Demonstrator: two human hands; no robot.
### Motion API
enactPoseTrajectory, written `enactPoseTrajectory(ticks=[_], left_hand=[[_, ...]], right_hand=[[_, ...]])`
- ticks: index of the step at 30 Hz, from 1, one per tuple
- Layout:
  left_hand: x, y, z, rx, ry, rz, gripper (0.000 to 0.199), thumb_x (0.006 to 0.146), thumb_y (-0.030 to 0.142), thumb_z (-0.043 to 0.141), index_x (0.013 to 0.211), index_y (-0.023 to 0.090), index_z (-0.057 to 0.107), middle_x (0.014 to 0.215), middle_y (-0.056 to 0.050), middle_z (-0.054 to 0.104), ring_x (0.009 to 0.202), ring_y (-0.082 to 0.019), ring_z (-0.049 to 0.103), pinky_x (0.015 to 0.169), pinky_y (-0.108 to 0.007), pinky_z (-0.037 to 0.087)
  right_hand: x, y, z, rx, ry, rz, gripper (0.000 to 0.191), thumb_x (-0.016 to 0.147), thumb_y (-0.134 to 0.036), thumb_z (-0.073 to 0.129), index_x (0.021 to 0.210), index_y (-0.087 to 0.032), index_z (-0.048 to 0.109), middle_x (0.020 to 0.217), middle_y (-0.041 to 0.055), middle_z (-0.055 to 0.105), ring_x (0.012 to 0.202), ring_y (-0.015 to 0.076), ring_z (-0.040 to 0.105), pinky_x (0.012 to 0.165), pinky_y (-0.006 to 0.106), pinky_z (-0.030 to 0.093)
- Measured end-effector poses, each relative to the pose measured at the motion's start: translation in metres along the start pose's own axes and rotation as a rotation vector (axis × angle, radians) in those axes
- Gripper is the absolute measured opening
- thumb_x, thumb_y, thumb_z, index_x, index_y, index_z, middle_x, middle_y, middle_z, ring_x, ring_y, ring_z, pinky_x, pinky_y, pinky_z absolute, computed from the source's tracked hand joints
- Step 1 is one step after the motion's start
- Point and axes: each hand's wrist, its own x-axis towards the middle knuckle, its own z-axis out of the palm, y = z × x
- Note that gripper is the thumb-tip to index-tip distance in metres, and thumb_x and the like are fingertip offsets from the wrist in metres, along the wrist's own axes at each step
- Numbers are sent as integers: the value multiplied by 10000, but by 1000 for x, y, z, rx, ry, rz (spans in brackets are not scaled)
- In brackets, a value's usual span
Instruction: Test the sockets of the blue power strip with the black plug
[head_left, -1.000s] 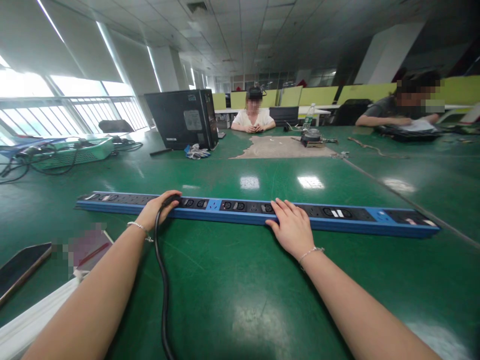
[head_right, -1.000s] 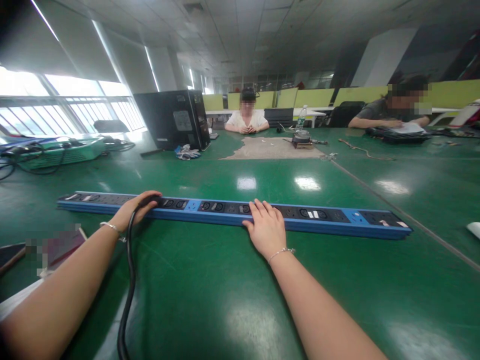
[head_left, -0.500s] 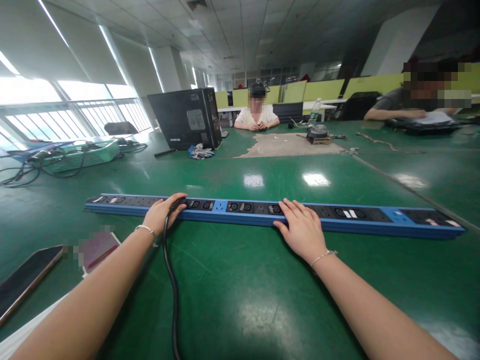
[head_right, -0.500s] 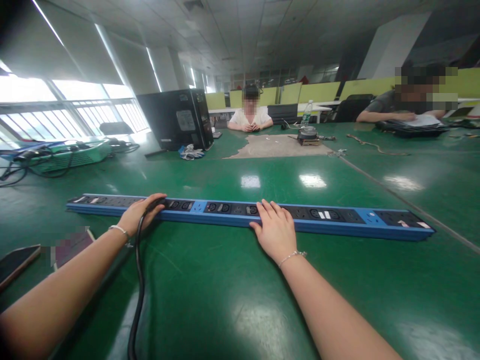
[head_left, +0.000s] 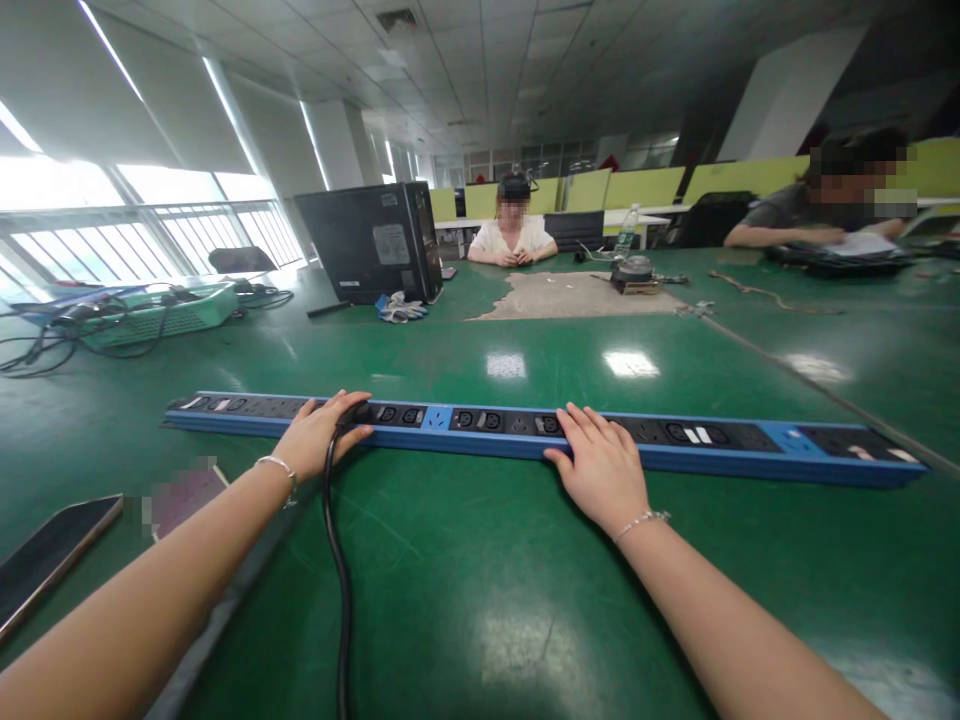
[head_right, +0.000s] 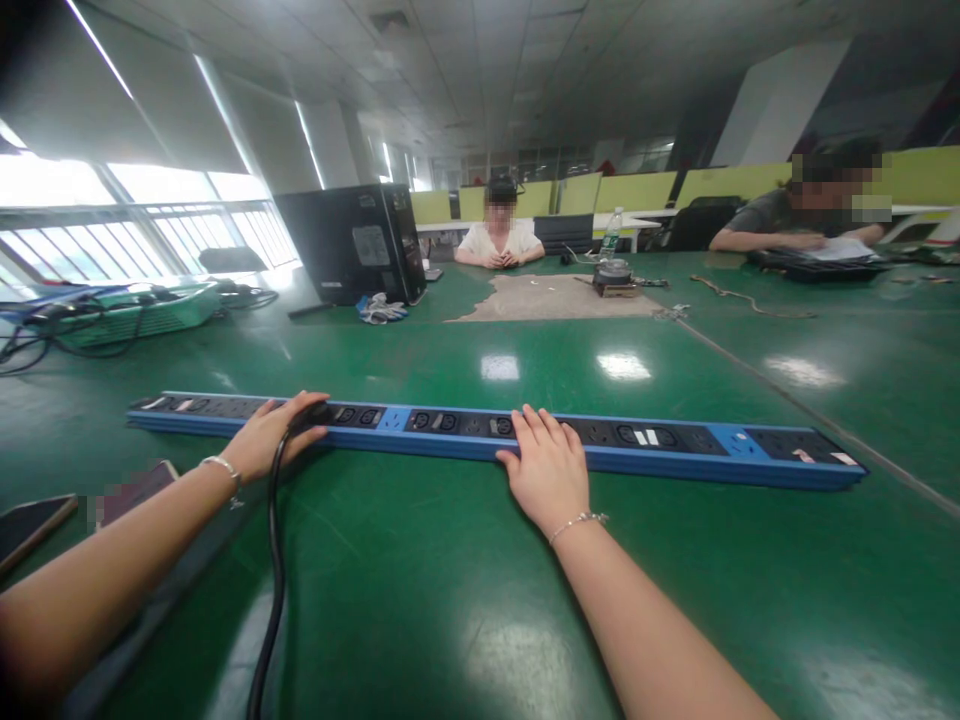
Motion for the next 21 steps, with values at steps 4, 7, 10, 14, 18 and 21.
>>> enactPoseTrajectory(ticks=[4, 7, 10, 14, 18, 21], left_hand=[[-1, -1, 0, 18, -7, 15, 539, 850, 539, 372, 1331, 297, 374, 1346, -59, 524, 1298, -260, 406, 1093, -506, 223], [-1, -2, 1, 20, -20, 3, 543, 852, 541, 362, 1330, 284, 380, 1337, -71, 531, 1324, -269, 364, 1090, -517, 222], [-2, 0, 0, 15, -31, -7, 560, 845, 546, 380, 1336, 276, 379, 1344, -81, 523, 1352, -279, 308, 1088, -528, 215], [-3, 3, -2, -6, -29, -26, 563, 844, 532, 397, 1345, 276, 370, 1360, -91, 506, 1354, -286, 301, 1083, -542, 211], [-2, 2, 0, -29, -15, -33, 513, 864, 500, 364, 1331, 291, 393, 1333, -82, 534, 1348, -281, 317, 1074, -548, 225], [0, 1, 4, -75, 14, -62, 478, 883, 478, 308, 1310, 292, 415, 1329, -73, 536, 1314, -271, 380, 1063, -539, 255]], right_hand=[[0, -1, 0, -1, -1, 5, 464, 871, -381, 478, 1283, -169, 503, 1345, 89, 514, 1241, 255, 431, 1012, 433, 291], [0, -2, -1, 0, -3, 3, 459, 874, -379, 473, 1281, -169, 505, 1344, 85, 516, 1245, 248, 427, 1019, 427, 284], [0, -2, -1, -4, -9, 12, 464, 875, -379, 468, 1284, -162, 501, 1347, 90, 512, 1251, 247, 420, 1025, 424, 276], [0, -3, -1, -14, -22, 24, 477, 872, -381, 465, 1284, -143, 504, 1353, 108, 502, 1251, 254, 421, 1030, 428, 275], [1, -4, -2, -15, -30, 29, 473, 871, -378, 461, 1281, -147, 510, 1358, 103, 498, 1251, 253, 423, 1036, 428, 274], [2, -4, -2, -6, -29, 29, 475, 872, -379, 463, 1285, -150, 507, 1357, 102, 498, 1255, 252, 419, 1038, 432, 274]])
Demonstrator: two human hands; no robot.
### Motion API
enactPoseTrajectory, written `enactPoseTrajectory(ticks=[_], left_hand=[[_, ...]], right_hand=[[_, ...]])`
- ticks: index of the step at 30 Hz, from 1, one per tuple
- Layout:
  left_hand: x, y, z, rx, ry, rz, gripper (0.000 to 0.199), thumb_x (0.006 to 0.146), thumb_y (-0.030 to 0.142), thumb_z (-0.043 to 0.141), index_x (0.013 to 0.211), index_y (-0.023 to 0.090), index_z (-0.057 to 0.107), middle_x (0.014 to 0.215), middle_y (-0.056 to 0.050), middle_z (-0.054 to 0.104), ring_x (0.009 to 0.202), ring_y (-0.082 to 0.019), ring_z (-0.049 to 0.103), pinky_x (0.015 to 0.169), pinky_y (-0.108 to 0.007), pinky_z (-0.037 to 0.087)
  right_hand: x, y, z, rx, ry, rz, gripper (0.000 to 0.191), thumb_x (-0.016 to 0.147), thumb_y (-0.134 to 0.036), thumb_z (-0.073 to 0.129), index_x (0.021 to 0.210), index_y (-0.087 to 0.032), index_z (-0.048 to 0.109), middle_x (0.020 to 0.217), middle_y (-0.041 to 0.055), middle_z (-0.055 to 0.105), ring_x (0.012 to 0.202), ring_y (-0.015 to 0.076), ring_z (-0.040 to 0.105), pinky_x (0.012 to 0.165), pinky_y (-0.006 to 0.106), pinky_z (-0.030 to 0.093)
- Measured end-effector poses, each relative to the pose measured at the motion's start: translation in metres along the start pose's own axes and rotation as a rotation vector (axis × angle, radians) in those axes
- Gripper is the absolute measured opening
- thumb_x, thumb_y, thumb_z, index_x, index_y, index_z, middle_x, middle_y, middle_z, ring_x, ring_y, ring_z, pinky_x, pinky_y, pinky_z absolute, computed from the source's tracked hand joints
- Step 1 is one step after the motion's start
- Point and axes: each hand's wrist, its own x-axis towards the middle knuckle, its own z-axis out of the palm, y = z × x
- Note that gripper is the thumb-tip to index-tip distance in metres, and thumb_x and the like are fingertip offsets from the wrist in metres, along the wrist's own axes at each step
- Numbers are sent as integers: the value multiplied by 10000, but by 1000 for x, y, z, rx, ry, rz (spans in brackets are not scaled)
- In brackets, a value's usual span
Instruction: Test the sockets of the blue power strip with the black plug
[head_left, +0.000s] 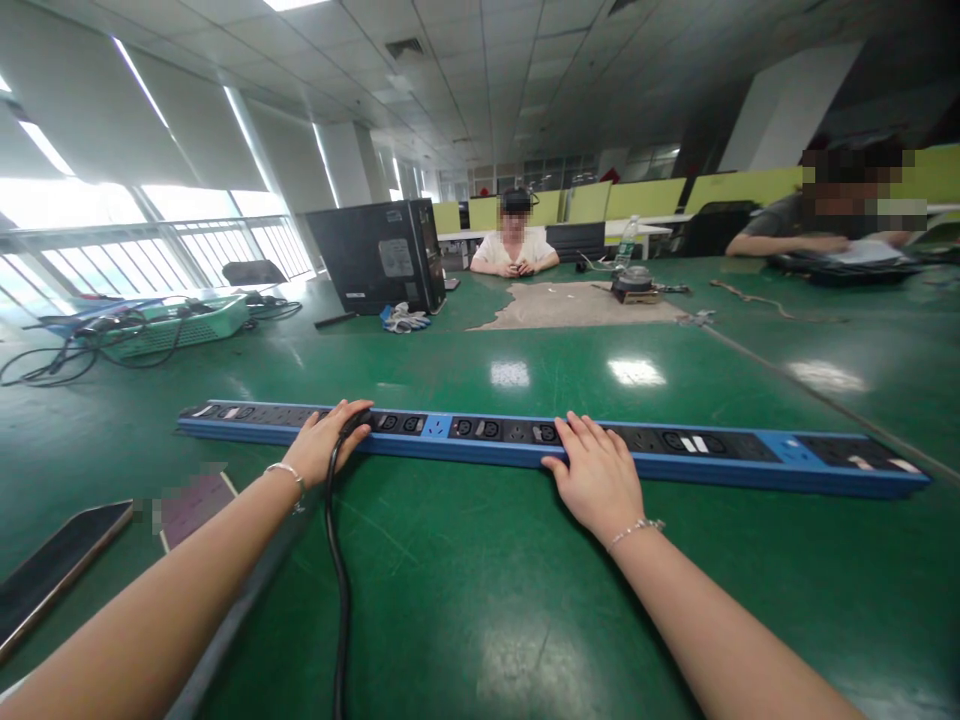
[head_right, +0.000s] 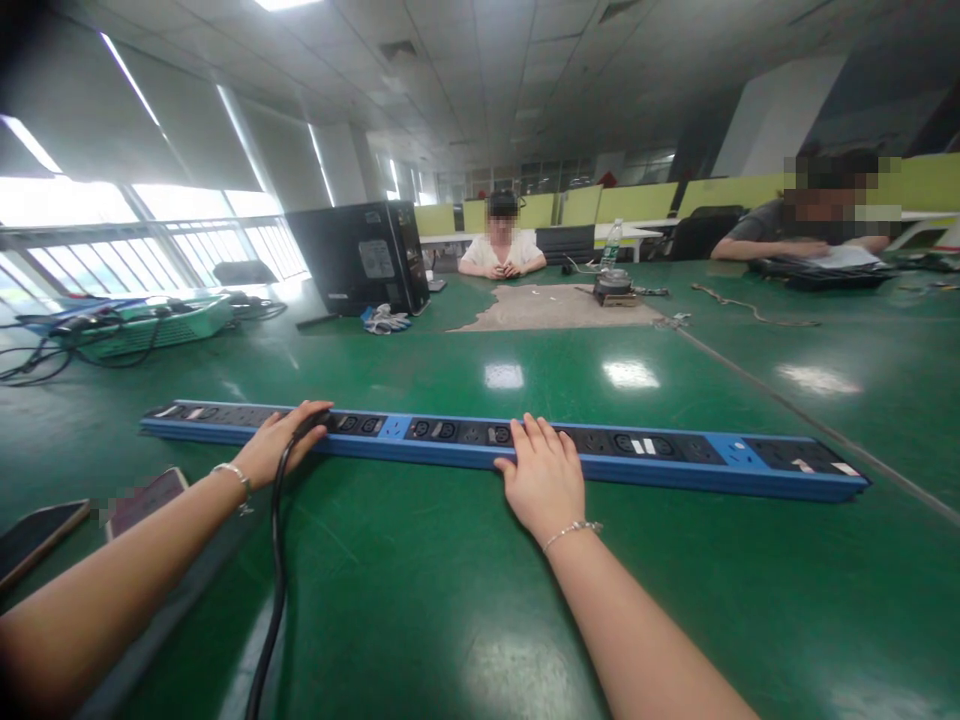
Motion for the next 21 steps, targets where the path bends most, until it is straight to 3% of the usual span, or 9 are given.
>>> enactPoseTrajectory(ticks=[4, 12, 17, 21], left_hand=[[6, 6, 7, -55, 32, -40, 472, 886, 470, 295, 1300, 282, 422, 1331, -73, 533, 1247, -273, 466, 1053, -550, 263], [28, 29, 21, -122, 86, -83, 436, 889, 460, 321, 1279, 298, 431, 1324, -62, 537, 1260, -263, 445, 1059, -564, 222], [31, 32, 24, -129, 150, -88, 376, 882, 466, 343, 1184, 295, 488, 1262, -45, 583, 1202, -234, 500, 1067, -515, 232], [30, 32, 22, -138, 135, -105, 379, 879, 483, 337, 1161, 286, 495, 1243, -47, 597, 1182, -232, 518, 1071, -508, 224]], right_hand=[[3, 4, 4, 6, 2, 20, 484, 871, -386, 471, 1286, -140, 504, 1354, 110, 501, 1260, 253, 410, 1039, 428, 272], [8, 19, 13, -42, 31, 111, 465, 884, -373, 435, 1274, -130, 509, 1344, 113, 509, 1247, 252, 420, 1044, 440, 253], [8, 19, 12, -49, 29, 114, 475, 877, -371, 436, 1277, -126, 504, 1356, 126, 493, 1248, 257, 418, 1044, 450, 255], [8, 18, 9, -53, 5, 104, 488, 879, -374, 435, 1284, -109, 497, 1359, 132, 489, 1254, 261, 413, 1045, 450, 262]])
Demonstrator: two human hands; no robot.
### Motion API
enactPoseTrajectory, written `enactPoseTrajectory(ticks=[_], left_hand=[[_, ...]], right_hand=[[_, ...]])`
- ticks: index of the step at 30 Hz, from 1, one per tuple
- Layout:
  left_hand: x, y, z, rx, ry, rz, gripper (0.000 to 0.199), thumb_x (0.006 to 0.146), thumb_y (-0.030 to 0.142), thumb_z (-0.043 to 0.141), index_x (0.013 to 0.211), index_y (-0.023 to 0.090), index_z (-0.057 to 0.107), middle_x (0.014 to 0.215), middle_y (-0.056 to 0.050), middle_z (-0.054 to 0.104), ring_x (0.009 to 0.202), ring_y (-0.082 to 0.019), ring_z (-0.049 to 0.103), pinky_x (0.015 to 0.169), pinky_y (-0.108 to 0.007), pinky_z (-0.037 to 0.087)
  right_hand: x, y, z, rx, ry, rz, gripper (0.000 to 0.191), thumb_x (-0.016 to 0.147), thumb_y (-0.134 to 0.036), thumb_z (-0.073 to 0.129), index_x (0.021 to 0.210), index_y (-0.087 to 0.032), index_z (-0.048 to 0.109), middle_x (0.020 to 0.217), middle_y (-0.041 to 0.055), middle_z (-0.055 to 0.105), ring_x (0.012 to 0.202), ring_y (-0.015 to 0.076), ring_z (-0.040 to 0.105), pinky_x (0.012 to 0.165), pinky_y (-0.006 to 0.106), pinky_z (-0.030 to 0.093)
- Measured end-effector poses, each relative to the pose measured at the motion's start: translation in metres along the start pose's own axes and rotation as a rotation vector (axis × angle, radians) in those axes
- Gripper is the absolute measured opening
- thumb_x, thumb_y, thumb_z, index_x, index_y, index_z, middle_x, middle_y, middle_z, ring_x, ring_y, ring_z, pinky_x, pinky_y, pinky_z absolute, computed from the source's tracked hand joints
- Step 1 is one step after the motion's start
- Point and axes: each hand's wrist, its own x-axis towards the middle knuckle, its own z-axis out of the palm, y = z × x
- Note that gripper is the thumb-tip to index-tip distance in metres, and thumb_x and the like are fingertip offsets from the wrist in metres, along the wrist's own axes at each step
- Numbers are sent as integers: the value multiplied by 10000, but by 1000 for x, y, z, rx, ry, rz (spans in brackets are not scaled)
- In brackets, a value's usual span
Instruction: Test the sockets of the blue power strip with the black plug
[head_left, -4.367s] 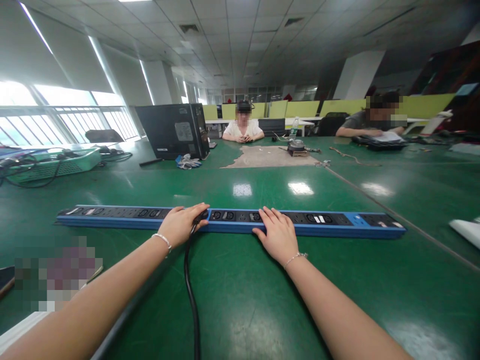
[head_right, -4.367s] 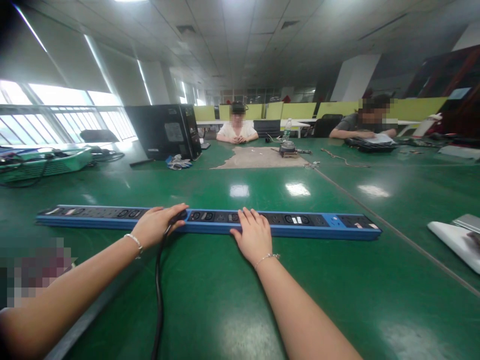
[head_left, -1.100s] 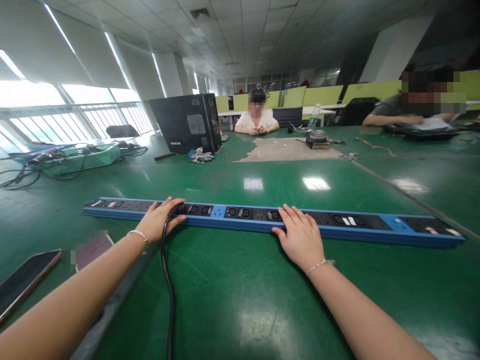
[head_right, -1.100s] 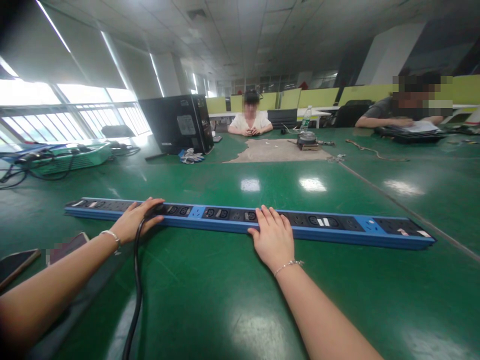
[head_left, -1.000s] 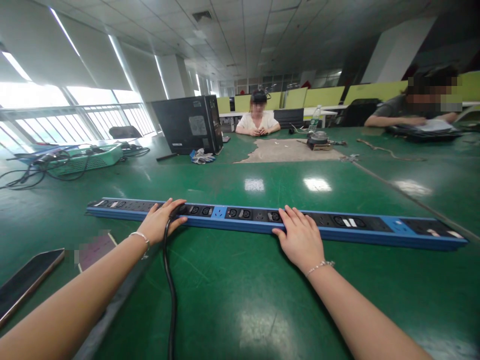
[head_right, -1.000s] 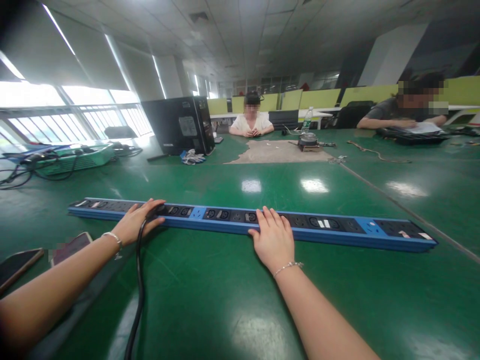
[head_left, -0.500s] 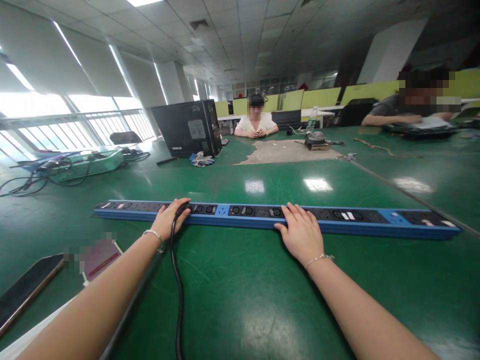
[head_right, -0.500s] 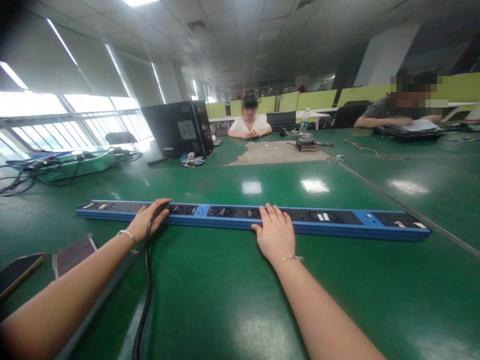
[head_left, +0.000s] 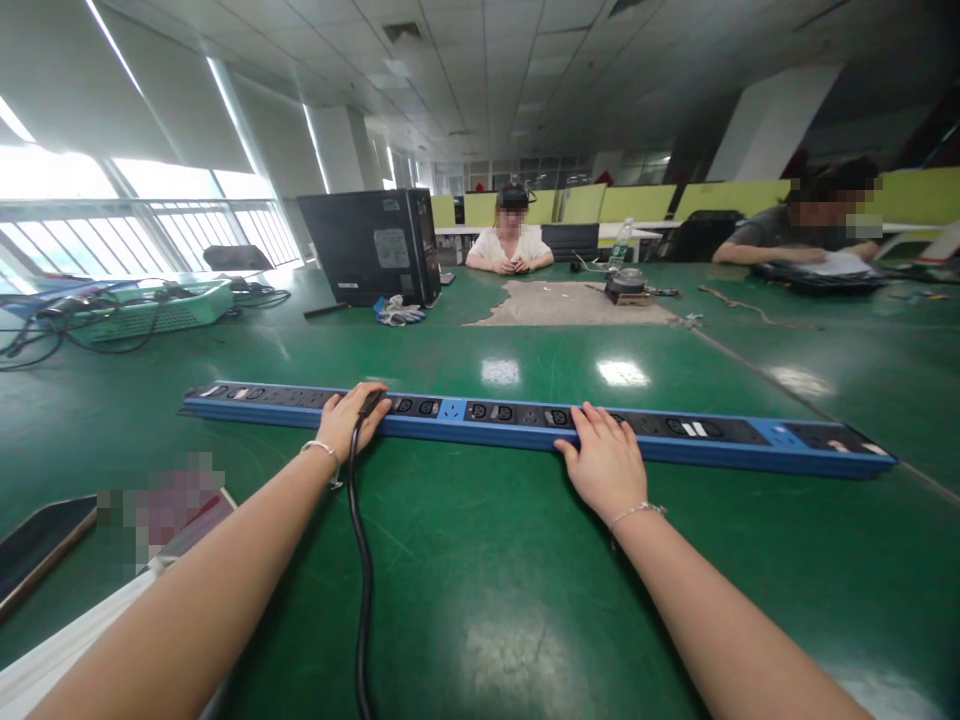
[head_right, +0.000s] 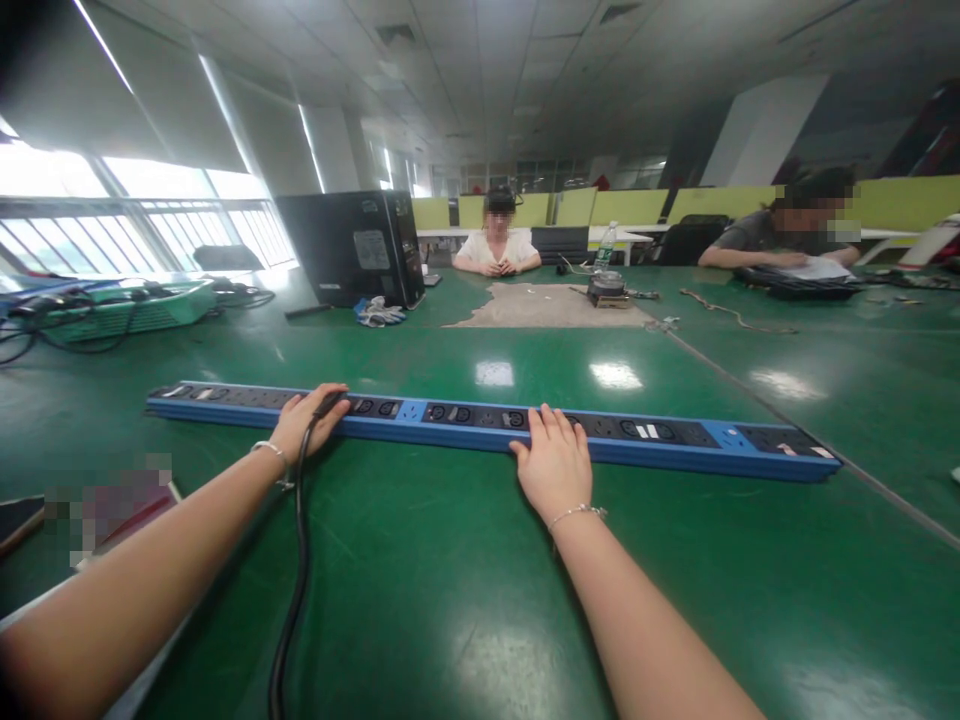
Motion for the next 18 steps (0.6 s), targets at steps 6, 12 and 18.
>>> enactPoseTrajectory(ticks=[6, 12, 18], left_hand=[[3, -4, -2, 14, -59, 24, 379, 869, 497, 351, 1163, 303, 490, 1207, -48, 626, 1175, -238, 527, 1061, -509, 238], [2, -2, 3, 2, 1, -40, 371, 874, 474, 344, 1166, 297, 489, 1267, -45, 585, 1225, -238, 483, 1074, -530, 189], [-3, -3, 5, -88, 53, -21, 394, 859, 446, 398, 1219, 300, 465, 1266, -30, 594, 1230, -224, 480, 1084, -518, 167]], right_hand=[[0, 1, -1, 26, 2, 0, 476, 878, -376, 434, 1277, -127, 505, 1351, 125, 498, 1248, 259, 421, 1037, 450, 275], [1, 0, -2, 31, -2, 3, 481, 871, -374, 454, 1272, -115, 511, 1351, 137, 496, 1249, 263, 416, 1038, 454, 275], [1, 1, -1, 58, -3, 8, 482, 862, -371, 461, 1276, -129, 506, 1355, 142, 489, 1250, 262, 411, 1040, 456, 267]])
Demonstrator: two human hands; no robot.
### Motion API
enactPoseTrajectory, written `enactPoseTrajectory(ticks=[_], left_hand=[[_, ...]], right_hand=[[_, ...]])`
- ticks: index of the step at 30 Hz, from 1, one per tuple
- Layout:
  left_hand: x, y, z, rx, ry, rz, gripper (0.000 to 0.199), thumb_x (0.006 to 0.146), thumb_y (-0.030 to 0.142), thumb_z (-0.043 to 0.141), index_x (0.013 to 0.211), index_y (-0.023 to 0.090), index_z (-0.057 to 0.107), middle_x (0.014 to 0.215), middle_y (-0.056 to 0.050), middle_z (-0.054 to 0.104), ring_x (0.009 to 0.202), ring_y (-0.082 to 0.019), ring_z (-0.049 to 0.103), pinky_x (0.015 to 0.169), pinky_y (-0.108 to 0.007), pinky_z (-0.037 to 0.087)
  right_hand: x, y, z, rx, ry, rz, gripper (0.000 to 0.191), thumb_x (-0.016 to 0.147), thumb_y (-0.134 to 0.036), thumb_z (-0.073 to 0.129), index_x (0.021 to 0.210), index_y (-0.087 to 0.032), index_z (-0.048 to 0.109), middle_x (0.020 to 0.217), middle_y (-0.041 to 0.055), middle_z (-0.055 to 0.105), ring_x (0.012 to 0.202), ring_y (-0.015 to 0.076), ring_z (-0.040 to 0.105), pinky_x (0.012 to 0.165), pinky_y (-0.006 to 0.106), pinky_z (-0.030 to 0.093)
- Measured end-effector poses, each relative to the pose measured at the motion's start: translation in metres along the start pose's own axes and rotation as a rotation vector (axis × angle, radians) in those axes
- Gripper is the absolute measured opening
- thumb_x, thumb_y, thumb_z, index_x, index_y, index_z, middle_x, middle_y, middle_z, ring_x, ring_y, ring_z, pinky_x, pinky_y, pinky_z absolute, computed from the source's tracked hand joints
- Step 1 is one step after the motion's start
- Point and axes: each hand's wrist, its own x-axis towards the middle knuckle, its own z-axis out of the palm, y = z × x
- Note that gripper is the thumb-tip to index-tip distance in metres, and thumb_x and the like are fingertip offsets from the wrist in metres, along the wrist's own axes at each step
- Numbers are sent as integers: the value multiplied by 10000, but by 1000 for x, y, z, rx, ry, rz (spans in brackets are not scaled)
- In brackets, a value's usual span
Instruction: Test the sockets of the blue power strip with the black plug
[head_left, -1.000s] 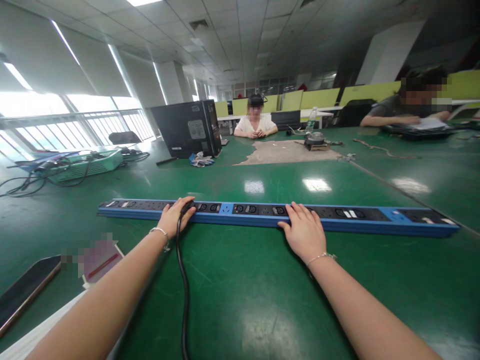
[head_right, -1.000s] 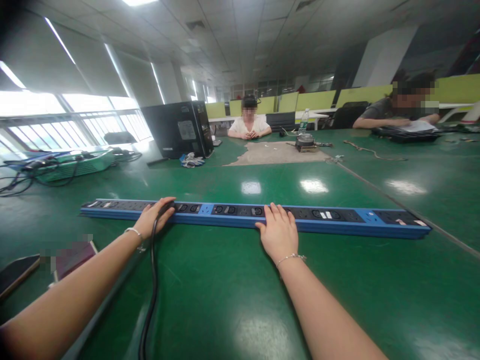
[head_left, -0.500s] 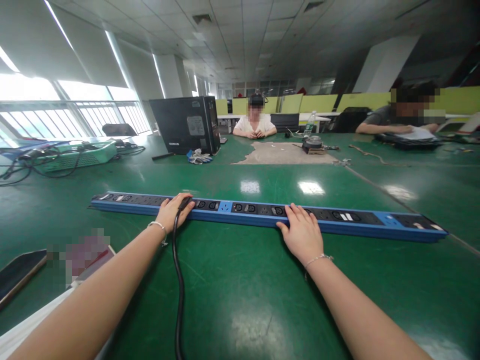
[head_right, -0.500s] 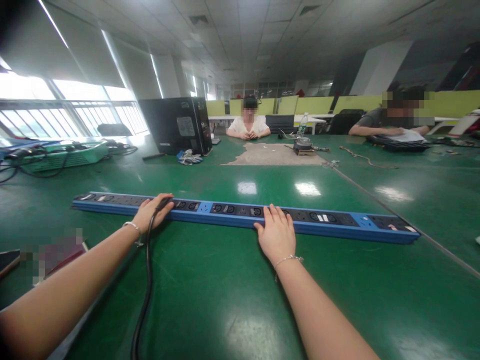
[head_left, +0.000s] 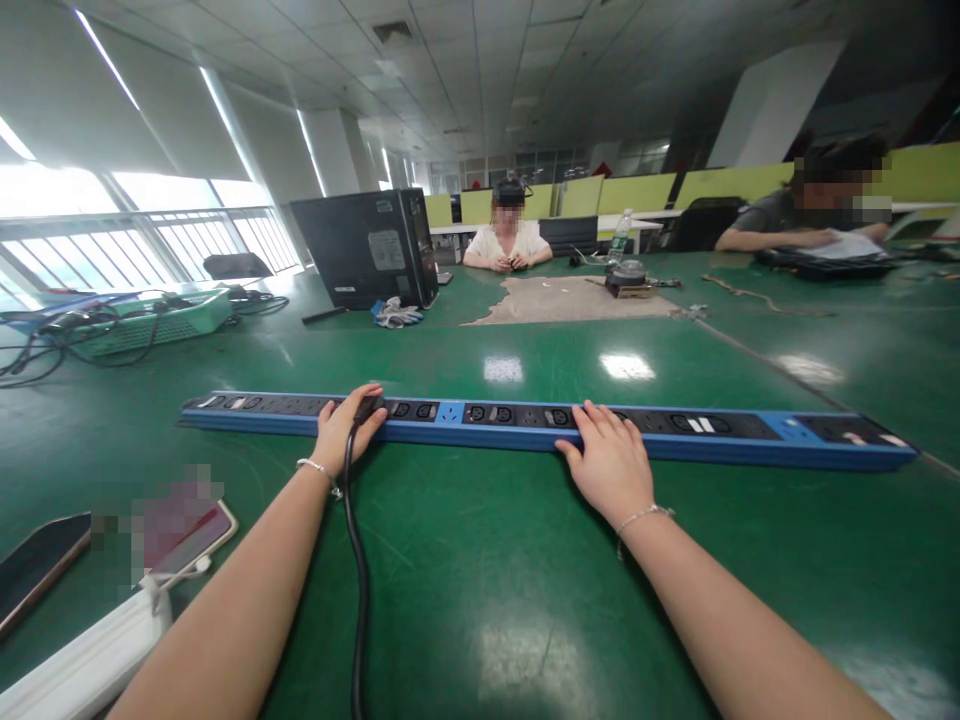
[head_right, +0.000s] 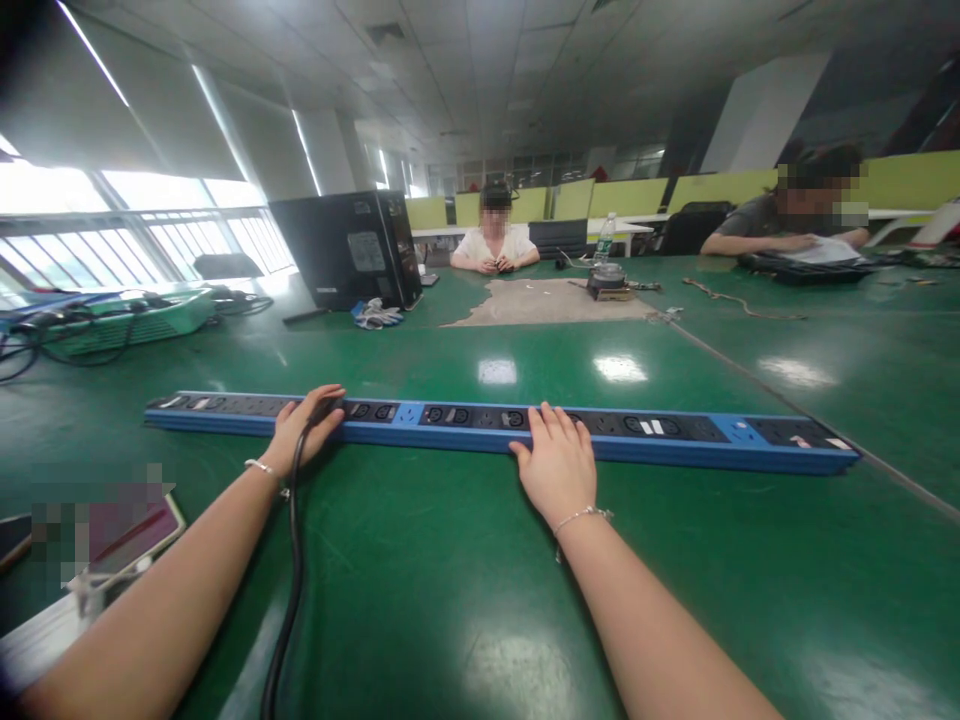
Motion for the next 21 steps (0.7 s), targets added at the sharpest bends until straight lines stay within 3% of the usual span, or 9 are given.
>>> enactPoseTrajectory(ticks=[5, 9, 14, 21], left_hand=[[-2, 3, -1, 23, 72, 21, 341, 850, 426, 442, 1143, 289, 550, 1175, -28, 654, 1106, -217, 577, 1078, -459, 237], [-1, 2, -4, 108, 47, 33, 347, 853, 429, 434, 1152, 305, 558, 1133, -12, 673, 1050, -215, 606, 1041, -421, 315], [0, 0, -4, 152, 24, 58, 366, 855, 419, 415, 1169, 293, 552, 1110, -24, 681, 1030, -221, 613, 1030, -429, 328], [1, 0, -6, 4, 111, 47, 293, 838, 388, 453, 1083, 274, 568, 1078, -18, 680, 998, -219, 614, 1003, -427, 357]], right_hand=[[0, 1, 1, -1, 15, -4, 473, 872, -379, 435, 1274, -141, 508, 1352, 134, 495, 1252, 265, 411, 1038, 465, 267], [0, 0, 0, -14, -4, -2, 481, 878, -376, 435, 1274, -114, 506, 1358, 131, 489, 1258, 264, 403, 1049, 452, 258], [-1, 0, 0, -15, 5, -1, 476, 879, -375, 428, 1271, -118, 508, 1356, 131, 492, 1259, 263, 403, 1045, 455, 262], [-1, -1, 0, -18, 6, 4, 464, 883, -368, 438, 1272, -126, 508, 1357, 120, 494, 1259, 260, 404, 1049, 450, 252]])
